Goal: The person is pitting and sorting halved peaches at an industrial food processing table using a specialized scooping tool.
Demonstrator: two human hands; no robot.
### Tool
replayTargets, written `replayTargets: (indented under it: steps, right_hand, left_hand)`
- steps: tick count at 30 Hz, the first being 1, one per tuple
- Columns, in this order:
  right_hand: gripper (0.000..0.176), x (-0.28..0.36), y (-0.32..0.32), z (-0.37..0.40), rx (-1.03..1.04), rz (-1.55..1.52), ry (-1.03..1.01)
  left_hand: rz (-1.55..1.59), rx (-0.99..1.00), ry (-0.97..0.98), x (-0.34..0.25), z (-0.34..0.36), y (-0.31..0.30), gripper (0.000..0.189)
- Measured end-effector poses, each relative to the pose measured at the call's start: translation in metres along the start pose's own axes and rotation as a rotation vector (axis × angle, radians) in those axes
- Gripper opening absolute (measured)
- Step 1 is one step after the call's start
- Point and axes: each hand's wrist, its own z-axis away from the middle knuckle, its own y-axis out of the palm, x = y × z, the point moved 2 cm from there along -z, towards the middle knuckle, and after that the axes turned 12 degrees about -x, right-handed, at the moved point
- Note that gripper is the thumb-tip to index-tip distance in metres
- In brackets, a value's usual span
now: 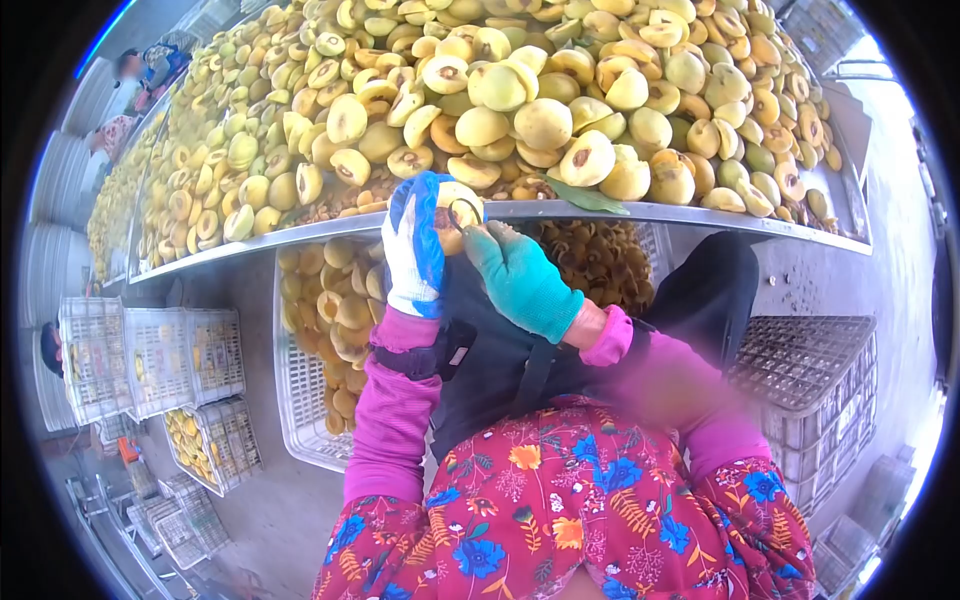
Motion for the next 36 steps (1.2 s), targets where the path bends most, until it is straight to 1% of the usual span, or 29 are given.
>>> replayTargets:
  steps: [2, 3, 5, 6, 7, 8, 9, 10, 11, 12, 13, 15, 16, 17, 19, 20, 21, 23, 24, 25, 27, 28, 29, 31, 33, 35, 36]
  right_hand:
    - [0.034, 0.003, -0.001, 0.0, 0.038, -0.005, 0.009]
    - [0.034, 0.007, -0.014, 0.002, 0.038, 0.046, 0.016]
    - [0.04, 0.02, -0.008, 0.002, 0.155, -0.119, 0.5]
    - [0.04, 0.023, -0.006, 0.004, 0.156, -0.125, 0.5]
    - [0.041, 0.025, -0.003, 0.006, 0.142, -0.22, 0.528]
    - [0.042, 0.026, -0.003, 0.008, 0.127, -0.304, 0.56]
    - [0.042, 0.021, -0.006, 0.004, 0.131, -0.309, 0.562]
    - [0.041, 0.012, -0.013, -0.001, 0.216, -0.275, 0.537]
    - [0.041, 0.007, -0.016, -0.004, 0.299, -0.243, 0.507]
    - [0.042, 0.016, -0.018, -0.001, 0.32, -0.211, 0.565]
    - [0.042, 0.022, -0.016, 0.005, 0.321, -0.21, 0.571]
    - [0.044, 0.03, -0.002, 0.019, 0.22, -0.453, 0.704]
    - [0.044, 0.025, 0.006, 0.024, 0.204, -0.643, 0.814]
    - [0.044, 0.024, 0.006, 0.024, 0.205, -0.649, 0.81]
    - [0.043, 0.021, 0.003, 0.028, 0.197, -0.676, 0.771]
    - [0.044, 0.016, 0.001, 0.022, 0.148, -0.5, 0.668]
    - [0.044, 0.015, 0.001, 0.021, 0.148, -0.502, 0.664]
    - [0.045, 0.015, 0.0, 0.021, 0.189, -0.475, 0.712]
    - [0.046, 0.026, -0.005, 0.019, 0.225, -0.518, 0.756]
    - [0.046, 0.025, -0.009, 0.017, 0.223, -0.512, 0.753]
    - [0.046, 0.024, -0.013, 0.014, 0.253, -0.361, 0.687]
    - [0.047, 0.019, -0.014, 0.011, 0.27, -0.379, 0.643]
    - [0.047, 0.02, -0.011, 0.012, 0.271, -0.382, 0.636]
    - [0.049, 0.022, -0.001, 0.019, 0.151, -0.633, 0.858]
    - [0.048, 0.023, -0.002, 0.021, 0.146, -0.653, 0.84]
    - [0.047, 0.018, -0.009, 0.023, 0.256, -0.441, 0.72]
    - [0.047, 0.017, -0.012, 0.024, 0.256, -0.44, 0.719]
  left_hand:
    - [-0.283, -0.016, 0.346, -0.007, 0.003, 0.003, 0.028]
    - [-0.24, -0.029, 0.321, -0.001, 0.01, 0.018, 0.028]
    - [0.126, -0.14, 0.082, 0.0, 0.006, 0.021, 0.027]
    - [0.136, -0.132, 0.12, -0.007, 0.01, 0.021, 0.026]
    - [0.133, -0.131, 0.125, -0.007, 0.008, 0.021, 0.026]
    - [0.222, -0.153, 0.014, -0.002, 0.009, 0.022, 0.025]
    - [0.3, -0.172, -0.094, 0.001, 0.01, 0.02, 0.025]
    - [0.306, -0.085, -0.236, -0.009, 0.007, 0.016, 0.023]
    - [-0.06, 0.09, 0.223, -0.024, 0.002, 0.014, 0.022]
    - [0.003, 0.148, 0.012, -0.016, 0.0, 0.009, 0.021]
    - [0.071, 0.2, -0.204, -0.009, 0.002, 0.008, 0.021]
    - [-0.055, 0.127, -0.052, -0.01, 0.001, 0.015, 0.023]
    - [0.048, 0.138, -0.181, -0.005, 0.0, 0.014, 0.022]
    - [0.044, 0.141, -0.178, -0.006, 0.001, 0.016, 0.022]
    - [0.226, 0.01, -0.342, -0.01, 0.012, 0.022, 0.025]
    - [0.271, -0.059, -0.278, -0.012, 0.012, 0.029, 0.027]
    - [0.27, -0.058, -0.274, -0.012, 0.013, 0.028, 0.027]
    - [0.221, -0.033, -0.221, -0.012, 0.014, 0.029, 0.027]
    - [0.458, 0.09, -0.416, -0.011, 0.011, 0.031, 0.025]
    - [0.464, 0.09, -0.415, -0.01, 0.009, 0.034, 0.025]
    - [0.416, 0.109, -0.35, -0.01, 0.007, 0.035, 0.023]
    - [0.449, 0.078, -0.397, -0.01, 0.007, 0.038, 0.025]
    - [0.447, 0.081, -0.39, -0.005, 0.006, 0.038, 0.025]
    - [0.357, 0.058, -0.306, 0.004, 0.004, 0.038, 0.027]
    - [0.368, 0.077, -0.321, 0.006, 0.002, 0.036, 0.028]
    - [0.174, 0.282, -0.358, 0.003, 0.002, 0.03, 0.027]
    - [0.204, 0.289, -0.33, -0.003, 0.004, 0.032, 0.029]
